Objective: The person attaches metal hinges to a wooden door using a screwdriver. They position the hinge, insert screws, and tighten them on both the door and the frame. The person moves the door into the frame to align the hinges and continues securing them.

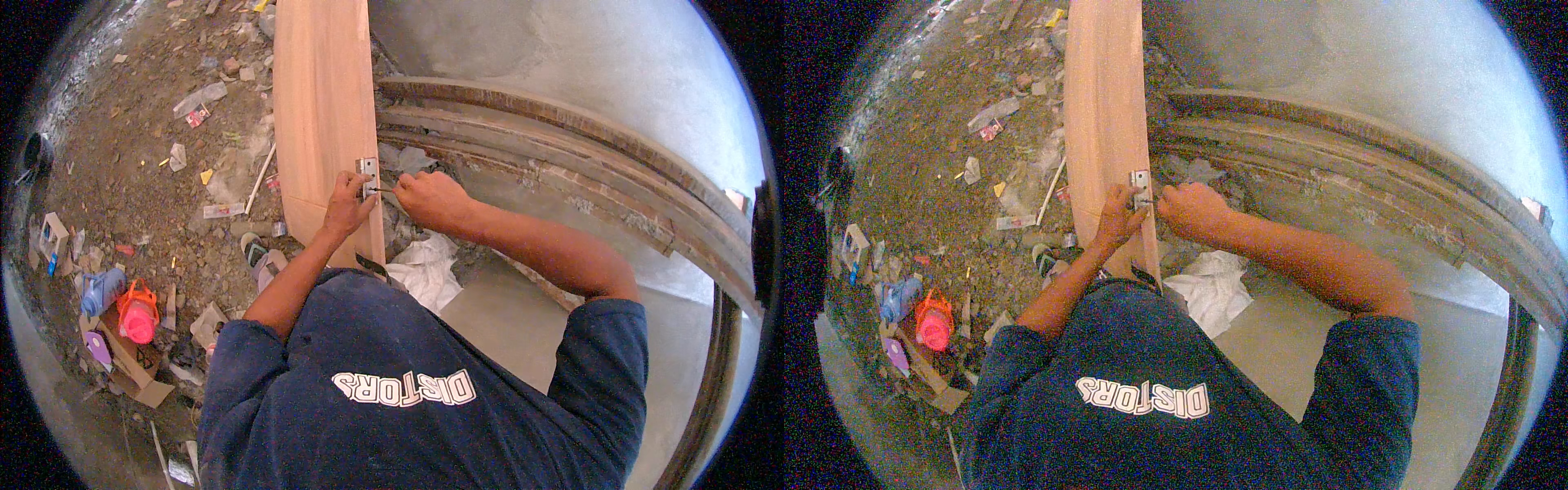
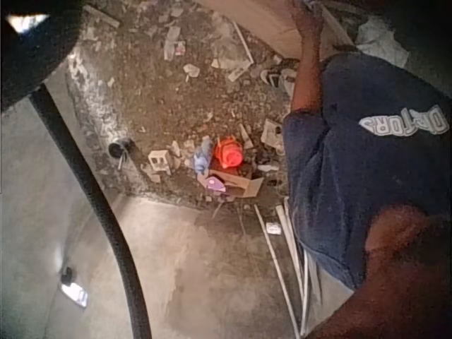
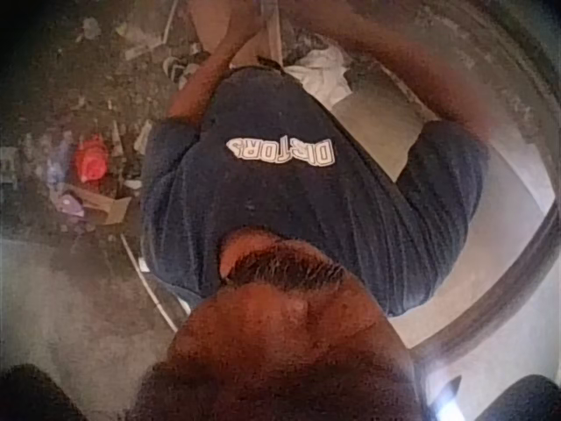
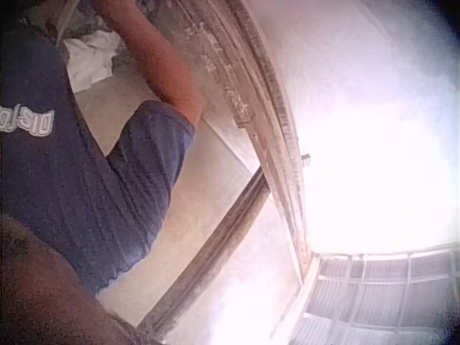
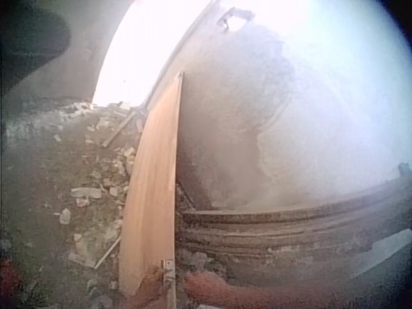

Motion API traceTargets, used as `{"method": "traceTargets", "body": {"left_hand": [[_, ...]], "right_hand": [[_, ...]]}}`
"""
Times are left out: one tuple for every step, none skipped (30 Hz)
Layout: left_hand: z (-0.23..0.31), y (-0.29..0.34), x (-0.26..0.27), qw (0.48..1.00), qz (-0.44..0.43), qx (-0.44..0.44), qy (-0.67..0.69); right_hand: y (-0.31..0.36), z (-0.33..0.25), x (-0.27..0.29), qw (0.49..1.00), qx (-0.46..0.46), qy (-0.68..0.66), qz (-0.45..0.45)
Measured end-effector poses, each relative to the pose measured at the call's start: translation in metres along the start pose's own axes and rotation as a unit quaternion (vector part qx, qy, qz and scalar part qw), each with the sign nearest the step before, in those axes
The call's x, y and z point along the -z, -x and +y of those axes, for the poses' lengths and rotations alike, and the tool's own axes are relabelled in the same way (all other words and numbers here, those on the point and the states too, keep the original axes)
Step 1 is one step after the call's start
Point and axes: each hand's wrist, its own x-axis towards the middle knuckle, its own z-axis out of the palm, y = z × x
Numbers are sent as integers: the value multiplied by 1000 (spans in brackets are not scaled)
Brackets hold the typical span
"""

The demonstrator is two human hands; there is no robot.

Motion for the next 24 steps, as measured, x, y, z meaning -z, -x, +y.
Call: {"method": "traceTargets", "body": {"left_hand": [[0,0,-1,1000,2,6,5],[0,0,-2,1000,3,12,10],[1,0,-3,1000,5,18,15],[0,0,-4,1000,4,17,6],[0,0,-4,1000,4,15,-2],[0,0,-3,1000,4,14,-10],[0,0,-3,1000,-8,24,-4],[0,0,-3,999,-20,34,3],[-1,0,-3,998,-31,44,8],[-2,0,-3,1000,-19,23,0],[-3,-1,-3,1000,-7,2,-8],[-1,-2,-2,1000,3,-19,-15],[2,-1,-2,1000,7,-13,-17],[6,0,-2,1000,11,-8,-20],[9,0,-2,1000,14,-3,-23],[7,1,-4,999,28,-9,-23],[4,2,-6,999,41,-15,-23],[6,2,-6,998,52,-23,-23],[8,3,-4,998,51,-2,-29],[10,7,-2,998,49,18,-35],[17,9,3,997,45,37,-43],[26,9,9,991,-18,134,-3],[35,10,17,969,-81,229,35],[41,12,21,933,-139,325,70]], "right_hand": [[-1,1,0,1000,-1,-1,-5],[-2,2,1,1000,-3,-4,-12],[-4,1,7,1000,-5,-7,-20],[-5,0,10,1000,-7,-9,-27],[-5,1,10,999,-12,-19,-29],[-5,1,10,999,-18,-28,-31],[-6,1,10,999,-23,-37,-33],[-7,0,10,997,-40,-47,-46],[-9,-1,12,995,-56,-57,-59],[-10,-1,13,993,-72,-68,-72],[-11,-1,12,991,-84,-72,-75],[-11,0,10,989,-98,-76,-80],[-11,0,8,987,-112,-80,-85],[-9,-1,5,988,-114,-80,-69],[-7,-3,3,989,-115,-80,-51],[-5,-3,2,989,-116,-80,-33],[-3,-3,0,990,-109,-84,-27],[-3,-4,4,990,-103,-89,-19],[-2,-4,7,991,-97,-95,-12],[-2,-5,11,989,-102,-94,-44],[-5,-8,25,987,-107,-97,-75],[-5,-10,31,982,-116,-100,-107],[-4,-9,28,980,-129,-113,-97],[-5,-9,26,979,-138,-125,-87]]}}
